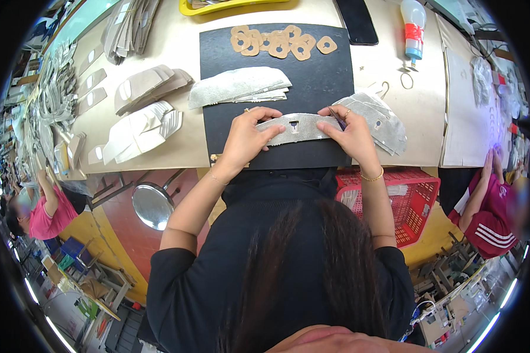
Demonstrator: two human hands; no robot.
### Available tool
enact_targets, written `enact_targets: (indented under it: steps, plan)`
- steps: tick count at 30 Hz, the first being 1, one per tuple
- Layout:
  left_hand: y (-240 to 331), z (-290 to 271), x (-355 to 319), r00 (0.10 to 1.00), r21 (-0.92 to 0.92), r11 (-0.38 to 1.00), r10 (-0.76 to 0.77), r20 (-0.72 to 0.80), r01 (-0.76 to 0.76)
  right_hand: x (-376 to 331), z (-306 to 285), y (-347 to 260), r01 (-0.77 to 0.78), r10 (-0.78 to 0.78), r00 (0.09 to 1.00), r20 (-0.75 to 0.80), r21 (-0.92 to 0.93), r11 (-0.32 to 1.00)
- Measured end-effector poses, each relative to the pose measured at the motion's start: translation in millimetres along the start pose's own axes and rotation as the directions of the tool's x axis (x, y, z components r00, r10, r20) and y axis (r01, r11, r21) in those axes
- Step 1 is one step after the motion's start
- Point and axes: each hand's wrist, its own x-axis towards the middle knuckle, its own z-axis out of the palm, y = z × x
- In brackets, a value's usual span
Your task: The person uses a small cutting tool to trim the edges of a rectangular hole in a piece of light-colored fabric. They repeatedly pick up fabric pieces, cut around the opening, and place the finished pieces on a black mat on the table.
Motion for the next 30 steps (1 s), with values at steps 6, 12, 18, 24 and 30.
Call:
enact_targets:
  steps: [6,12,18,24,30]
  plan:
    - [-1,4,-1,0.998,0.05,0.998,0.052,-0.047,-0.05,1,-2,-10,-0.175,0.17,0.983,0.063,0.084,0.981]
    - [0,4,0,0.999,0.056,0.998,0.016,-0.042,-0.013,4,-3,-16,-0.169,0.164,0.983,0.077,0.06,0.984]
    - [0,4,-1,0.999,0.043,0.999,0.014,-0.047,-0.012,5,-5,-19,-0.202,0.196,0.976,0.093,0.052,0.978]
    - [-2,5,-2,0.998,0.059,0.998,0.021,-0.063,-0.018,9,-5,-19,-0.2,0.194,0.975,0.105,0.046,0.979]
    - [-1,7,-2,0.996,0.077,0.997,0.037,-0.081,-0.031,11,-6,-17,-0.178,0.173,0.979,0.107,0.04,0.983]
